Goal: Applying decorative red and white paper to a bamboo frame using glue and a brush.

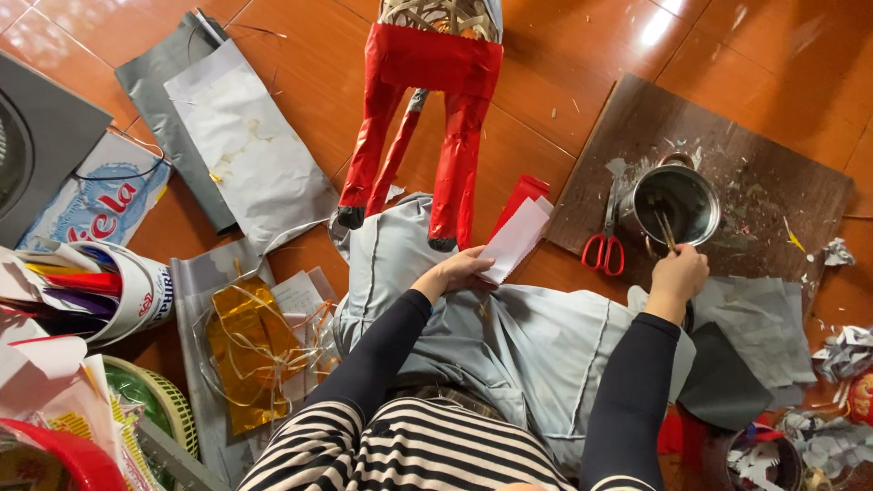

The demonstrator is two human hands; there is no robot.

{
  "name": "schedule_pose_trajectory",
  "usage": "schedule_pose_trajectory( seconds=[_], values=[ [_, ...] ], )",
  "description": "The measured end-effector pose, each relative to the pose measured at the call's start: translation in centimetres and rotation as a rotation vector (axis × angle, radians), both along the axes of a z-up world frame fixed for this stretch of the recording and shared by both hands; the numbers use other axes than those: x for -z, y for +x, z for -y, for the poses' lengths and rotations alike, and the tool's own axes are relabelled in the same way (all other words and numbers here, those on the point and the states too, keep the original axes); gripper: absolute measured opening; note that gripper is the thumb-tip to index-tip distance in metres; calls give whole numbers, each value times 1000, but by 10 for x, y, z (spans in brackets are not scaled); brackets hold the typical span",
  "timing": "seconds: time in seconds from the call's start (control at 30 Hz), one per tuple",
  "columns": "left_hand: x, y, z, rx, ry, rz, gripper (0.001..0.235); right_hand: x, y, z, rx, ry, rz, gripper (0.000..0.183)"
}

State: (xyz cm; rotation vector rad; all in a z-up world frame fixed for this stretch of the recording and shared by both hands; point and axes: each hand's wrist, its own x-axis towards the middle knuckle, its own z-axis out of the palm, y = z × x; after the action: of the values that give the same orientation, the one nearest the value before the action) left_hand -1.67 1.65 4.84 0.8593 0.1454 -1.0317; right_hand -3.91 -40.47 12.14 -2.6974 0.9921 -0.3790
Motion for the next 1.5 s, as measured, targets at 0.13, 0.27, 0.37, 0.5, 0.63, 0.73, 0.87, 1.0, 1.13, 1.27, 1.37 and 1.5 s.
schedule_pose_trajectory(
  seconds=[0.13,0.27,0.37,0.5,0.63,0.73,0.87,1.0,1.13,1.27,1.37,1.5],
  values=[
    [-11,-1,-2,2,25,2,49,4,-2,2,-10,-33,3,15],
    [-10,-1,-2,0,29,-1,49,0,-2,0,-15,-16,54,14],
    [-13,-2,-1,6,40,-3,49,0,-3,0,7,6,84,13],
    [-17,-1,-1,16,51,4,49,-1,-6,1,40,0,141,13],
    [-23,-2,-1,29,57,17,50,-11,-8,-4,77,2,163,13],
    [-26,-1,-2,39,94,48,51,-15,-11,-6,77,-38,220,12],
    [-29,-1,-2,30,84,23,51,-21,-12,-15,32,-156,303,17],
    [-24,-1,-2,27,69,23,51,-19,-13,-28,-33,-69,258,24],
    [-17,0,-2,17,70,43,50,-35,-16,-53,-90,39,177,21],
    [-24,-5,-4,29,76,55,50,-42,-21,-60,-132,211,85,25],
    [-33,-2,-3,35,123,61,51,-38,-19,-57,-156,236,57,29],
    [-32,-3,-4,30,98,45,52,-71,-23,-73,-77,388,-34,25]
  ],
)
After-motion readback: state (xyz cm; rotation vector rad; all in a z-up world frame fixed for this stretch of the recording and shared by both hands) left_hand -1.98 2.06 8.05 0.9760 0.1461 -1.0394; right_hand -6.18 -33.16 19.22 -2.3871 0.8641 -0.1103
